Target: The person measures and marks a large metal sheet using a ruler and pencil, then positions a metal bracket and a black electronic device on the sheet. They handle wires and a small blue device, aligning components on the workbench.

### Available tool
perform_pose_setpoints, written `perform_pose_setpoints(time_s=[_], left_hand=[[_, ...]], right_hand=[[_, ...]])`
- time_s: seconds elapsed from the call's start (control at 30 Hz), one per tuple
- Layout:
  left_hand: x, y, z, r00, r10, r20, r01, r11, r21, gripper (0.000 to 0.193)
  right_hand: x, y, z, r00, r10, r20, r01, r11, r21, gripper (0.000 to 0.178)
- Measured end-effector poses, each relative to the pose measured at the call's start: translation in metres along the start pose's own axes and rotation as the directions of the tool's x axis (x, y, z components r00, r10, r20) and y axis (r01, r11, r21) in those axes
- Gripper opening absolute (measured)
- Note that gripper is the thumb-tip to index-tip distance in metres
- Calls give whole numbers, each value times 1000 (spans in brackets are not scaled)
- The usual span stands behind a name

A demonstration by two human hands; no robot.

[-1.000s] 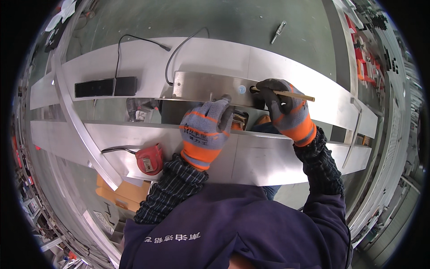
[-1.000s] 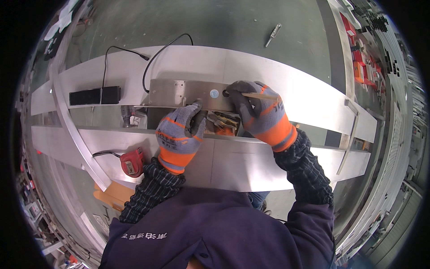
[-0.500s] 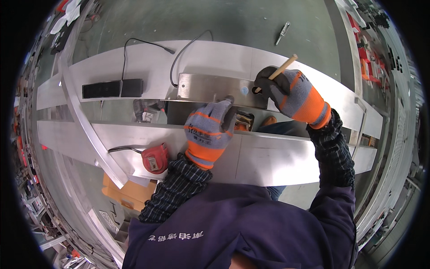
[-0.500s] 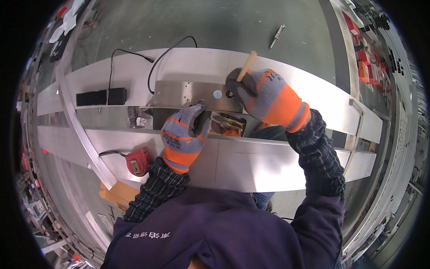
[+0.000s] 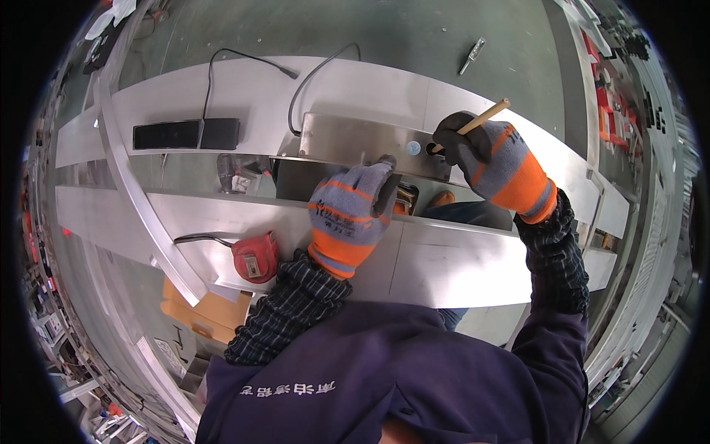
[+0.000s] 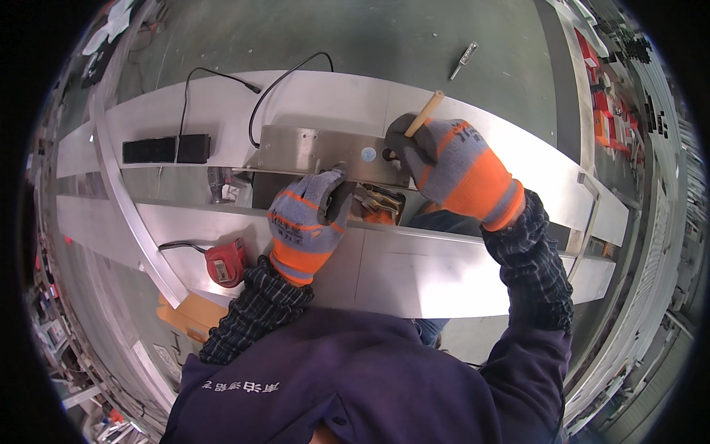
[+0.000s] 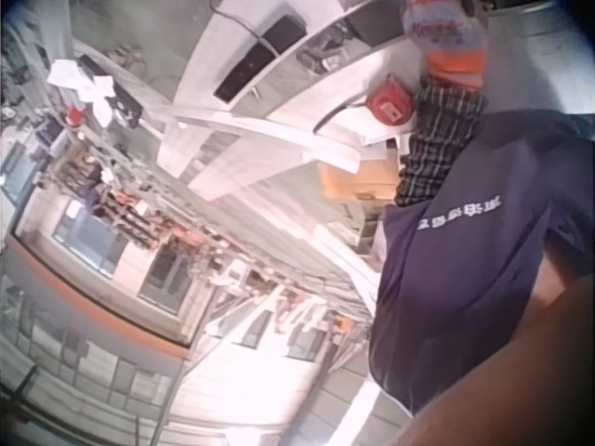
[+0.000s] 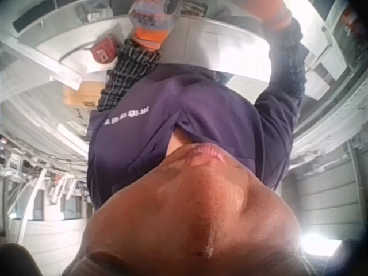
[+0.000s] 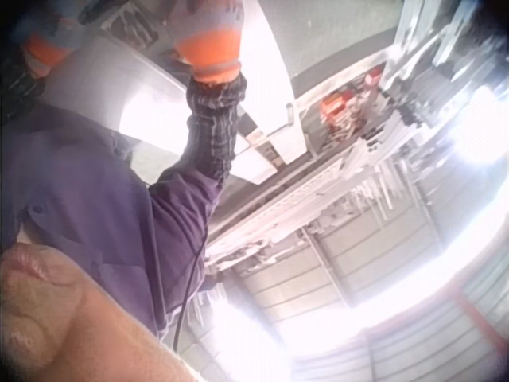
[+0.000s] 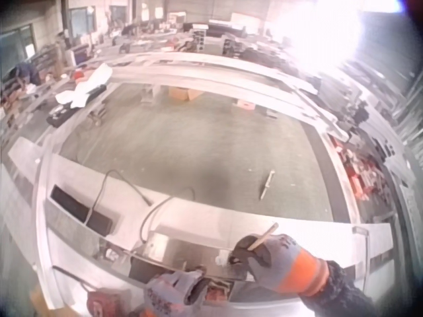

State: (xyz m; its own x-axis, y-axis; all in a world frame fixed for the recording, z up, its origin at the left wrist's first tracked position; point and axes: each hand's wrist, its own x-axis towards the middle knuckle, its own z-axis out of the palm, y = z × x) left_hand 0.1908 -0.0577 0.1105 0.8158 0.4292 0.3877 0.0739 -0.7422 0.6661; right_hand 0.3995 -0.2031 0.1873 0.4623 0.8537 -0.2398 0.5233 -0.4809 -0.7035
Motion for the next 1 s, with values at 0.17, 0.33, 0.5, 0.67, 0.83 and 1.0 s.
perform_pose_setpoints(time_s=[0.17, 0.33, 0.5, 0.67, 0.83, 1.0], left_hand=[[1, 2, -2, 1000, -26, 17, 26, 999, -30, 26], [-4, -5, 3, 999, -15, 45, 15, 1000, -12, 42], [-5, -3, 1, 998, -33, 57, 34, 999, -15, 46], [-5, -4, 1, 998, -27, 59, 28, 999, -17, 47], [2, 5, -3, 998, -51, 26, 51, 999, -18, 27], [1, 2, -1, 999, -46, 9, 46, 999, -22, 29]], right_hand=[[-4, 13, 6, 999, -15, -29, 15, 1000, -1, 22], [-4, 14, 4, 996, -81, -28, 79, 993, -85, 20], [-4, 4, 7, 990, -117, -78, 114, 993, -42, 18], [-9, 5, 9, 997, -34, -69, 34, 999, -4, 17], [-13, 0, 9, 991, -75, -106, 74, 997, -14, 17], [-11, -19, -2, 1000, -21, -1, 21, 992, -122, 23]])
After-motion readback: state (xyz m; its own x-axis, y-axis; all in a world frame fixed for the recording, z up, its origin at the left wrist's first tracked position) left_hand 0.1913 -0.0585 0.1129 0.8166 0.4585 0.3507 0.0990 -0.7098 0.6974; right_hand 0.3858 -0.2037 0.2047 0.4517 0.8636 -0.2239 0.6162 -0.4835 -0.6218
